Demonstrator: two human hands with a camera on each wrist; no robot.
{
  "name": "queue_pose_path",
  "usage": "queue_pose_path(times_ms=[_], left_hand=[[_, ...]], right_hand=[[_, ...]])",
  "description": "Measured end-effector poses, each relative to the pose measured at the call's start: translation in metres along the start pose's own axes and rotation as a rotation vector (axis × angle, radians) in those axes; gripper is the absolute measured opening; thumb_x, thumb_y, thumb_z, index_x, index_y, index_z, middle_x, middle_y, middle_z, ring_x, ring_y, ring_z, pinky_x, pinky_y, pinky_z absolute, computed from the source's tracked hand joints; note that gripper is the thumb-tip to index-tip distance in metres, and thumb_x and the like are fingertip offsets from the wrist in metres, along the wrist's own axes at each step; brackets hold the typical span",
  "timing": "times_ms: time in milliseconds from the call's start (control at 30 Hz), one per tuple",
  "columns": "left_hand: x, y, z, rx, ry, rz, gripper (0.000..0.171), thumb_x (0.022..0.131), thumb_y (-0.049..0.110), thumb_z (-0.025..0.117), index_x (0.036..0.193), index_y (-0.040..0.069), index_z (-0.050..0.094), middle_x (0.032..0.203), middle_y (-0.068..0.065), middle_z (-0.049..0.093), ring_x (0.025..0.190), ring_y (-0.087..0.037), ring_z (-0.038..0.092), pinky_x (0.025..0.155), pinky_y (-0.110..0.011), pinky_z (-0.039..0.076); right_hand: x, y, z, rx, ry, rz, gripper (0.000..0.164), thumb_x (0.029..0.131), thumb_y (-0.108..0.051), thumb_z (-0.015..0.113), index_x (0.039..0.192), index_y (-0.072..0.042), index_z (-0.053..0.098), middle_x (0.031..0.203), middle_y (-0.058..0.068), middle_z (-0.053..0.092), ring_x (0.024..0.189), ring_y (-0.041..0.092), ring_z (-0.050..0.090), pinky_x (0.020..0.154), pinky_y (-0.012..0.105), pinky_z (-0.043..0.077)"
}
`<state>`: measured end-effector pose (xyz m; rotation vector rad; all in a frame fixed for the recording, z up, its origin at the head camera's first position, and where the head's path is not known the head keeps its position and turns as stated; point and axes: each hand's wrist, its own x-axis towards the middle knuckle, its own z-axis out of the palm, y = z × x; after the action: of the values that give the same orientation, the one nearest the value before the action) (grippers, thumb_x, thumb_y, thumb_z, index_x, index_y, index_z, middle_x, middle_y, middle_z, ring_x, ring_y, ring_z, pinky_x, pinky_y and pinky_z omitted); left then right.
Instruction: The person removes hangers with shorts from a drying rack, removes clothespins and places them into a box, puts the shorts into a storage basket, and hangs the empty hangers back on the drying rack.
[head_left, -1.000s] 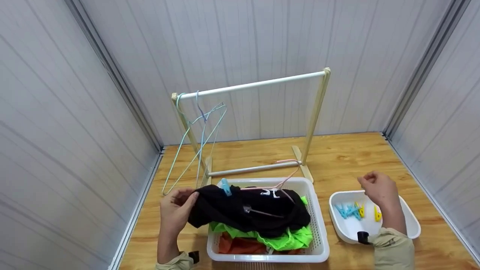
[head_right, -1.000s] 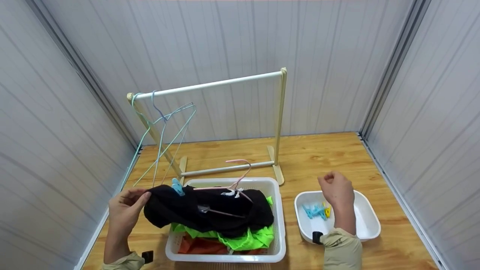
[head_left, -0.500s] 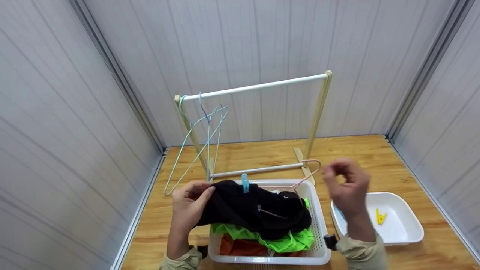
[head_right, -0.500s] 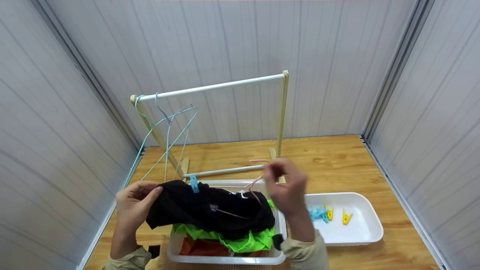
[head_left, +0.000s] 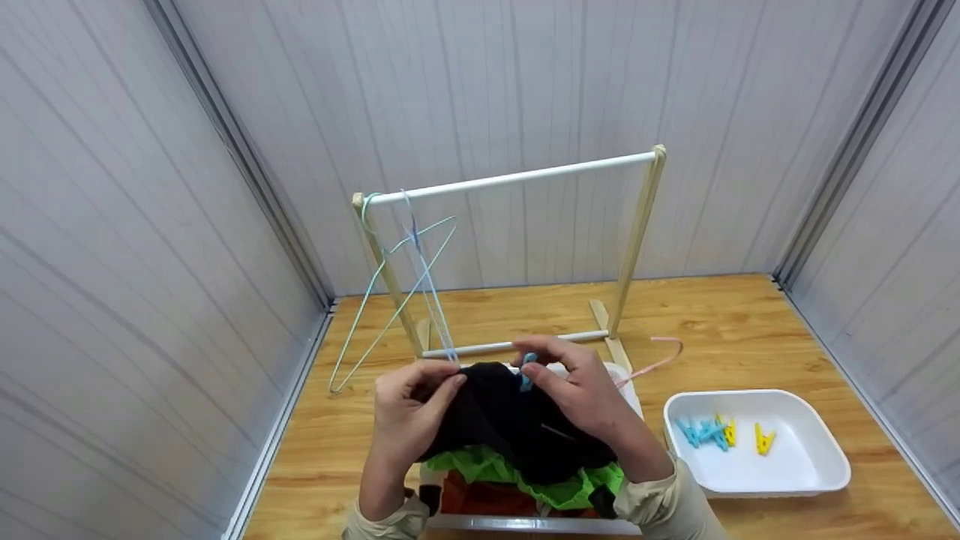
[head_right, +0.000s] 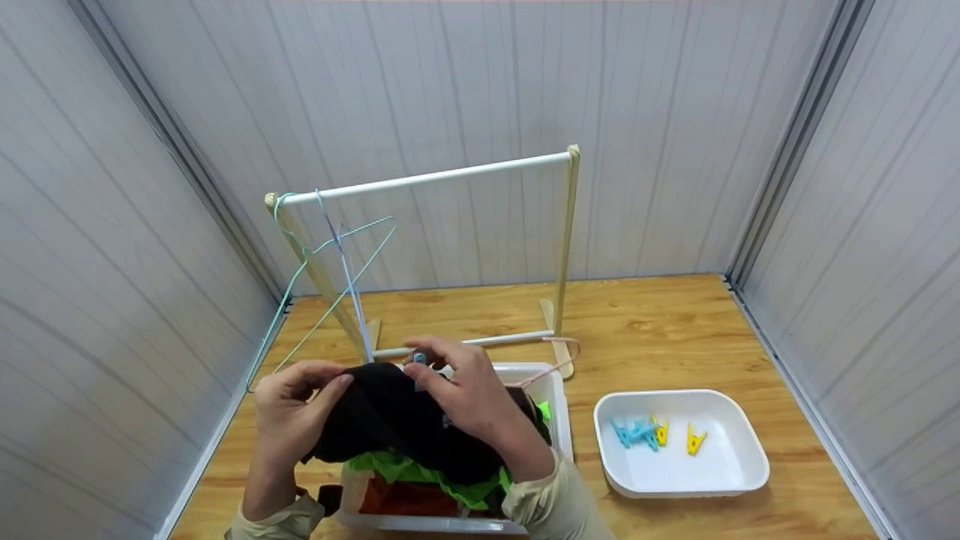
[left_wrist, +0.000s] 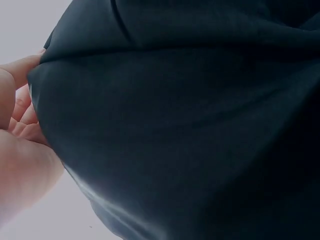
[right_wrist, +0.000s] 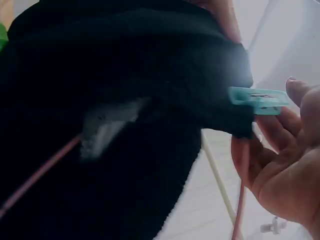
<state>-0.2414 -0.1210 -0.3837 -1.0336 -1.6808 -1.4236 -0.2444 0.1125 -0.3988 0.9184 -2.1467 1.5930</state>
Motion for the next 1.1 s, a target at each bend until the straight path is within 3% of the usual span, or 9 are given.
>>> queue_pose_path(times_ms=[133, 300, 400, 600, 733, 867, 967, 1100], left_hand=[[-0.003, -0.001, -0.001, 0.022, 0.012, -0.006, 0.023, 0.07, -0.025, 0.071, 0.082, -0.006, 0.068, 0.071, -0.013, 0.068, 0.055, -0.016, 0.061, 0.051, -0.022, 0.049], [-0.009, -0.007, -0.003, 0.044, 0.007, -0.011, 0.024, 0.07, -0.025, 0.072, 0.082, -0.004, 0.068, 0.073, -0.011, 0.068, 0.054, -0.016, 0.06, 0.049, -0.022, 0.048], [-0.016, -0.014, -0.004, 0.053, -0.001, -0.028, 0.025, 0.071, -0.023, 0.072, 0.083, -0.002, 0.069, 0.073, -0.009, 0.068, 0.053, -0.014, 0.058, 0.048, -0.021, 0.047], [-0.017, -0.01, -0.006, 0.094, -0.018, -0.093, 0.019, 0.074, -0.018, 0.074, 0.082, -0.001, 0.07, 0.071, -0.006, 0.068, 0.053, -0.011, 0.057, 0.049, -0.019, 0.046], [-0.011, 0.001, -0.006, 0.109, -0.026, -0.097, 0.017, 0.074, -0.018, 0.074, 0.08, -0.004, 0.068, 0.07, -0.006, 0.067, 0.054, -0.012, 0.058, 0.05, -0.02, 0.047], [-0.008, 0.006, -0.005, 0.115, -0.018, -0.08, 0.02, 0.072, -0.021, 0.073, 0.081, -0.004, 0.068, 0.07, -0.007, 0.067, 0.053, -0.013, 0.057, 0.05, -0.021, 0.046], [-0.008, 0.004, -0.005, 0.125, -0.02, -0.081, 0.02, 0.073, -0.021, 0.073, 0.082, -0.003, 0.068, 0.071, -0.006, 0.067, 0.054, -0.013, 0.056, 0.049, -0.022, 0.046], [-0.011, 0.002, -0.009, 0.152, -0.006, -0.102, 0.02, 0.074, -0.02, 0.073, 0.082, -0.002, 0.068, 0.071, -0.005, 0.067, 0.054, -0.012, 0.056, 0.049, -0.022, 0.046]], right_hand=[[-0.002, -0.001, 0.002, 0.005, 0.014, 0.06, 0.018, 0.095, -0.003, 0.061, 0.111, -0.005, 0.068, 0.1, 0.003, 0.069, 0.094, 0.014, 0.064, 0.083, 0.028, 0.05], [0.0, -0.018, 0.006, -0.075, 0.104, -0.121, 0.013, 0.086, 0.01, 0.066, 0.095, 0.002, 0.072, 0.086, 0.011, 0.072, 0.081, 0.013, 0.067, 0.073, 0.024, 0.052], [0.002, -0.023, 0.009, -0.052, 0.17, -0.245, 0.016, 0.082, 0.015, 0.067, 0.091, 0.004, 0.073, 0.082, 0.016, 0.071, 0.077, 0.014, 0.068, 0.07, 0.022, 0.052], [0.003, -0.009, 0.013, 0.08, 0.248, -0.319, 0.02, 0.08, 0.02, 0.065, 0.092, 0.007, 0.073, 0.085, 0.017, 0.072, 0.078, 0.017, 0.07, 0.07, 0.023, 0.054], [0.001, 0.007, 0.013, 0.153, 0.288, -0.302, 0.022, 0.085, 0.018, 0.061, 0.097, 0.005, 0.073, 0.088, 0.014, 0.072, 0.071, 0.015, 0.067, 0.063, 0.021, 0.053], [-0.002, 0.013, 0.014, 0.263, 0.335, -0.226, 0.017, 0.091, 0.012, 0.058, 0.1, 0.007, 0.072, 0.091, 0.017, 0.072, 0.072, 0.015, 0.067, 0.056, 0.021, 0.053], [-0.004, 0.014, 0.015, 0.366, 0.382, -0.15, 0.016, 0.095, 0.003, 0.057, 0.101, 0.009, 0.071, 0.095, 0.019, 0.071, 0.082, 0.021, 0.07, 0.067, 0.029, 0.057], [-0.004, 0.013, 0.015, 0.622, 0.472, -0.055, 0.022, 0.1, -0.006, 0.052, 0.097, 0.005, 0.071, 0.099, 0.017, 0.07, 0.092, 0.025, 0.067, 0.083, 0.035, 0.053]])
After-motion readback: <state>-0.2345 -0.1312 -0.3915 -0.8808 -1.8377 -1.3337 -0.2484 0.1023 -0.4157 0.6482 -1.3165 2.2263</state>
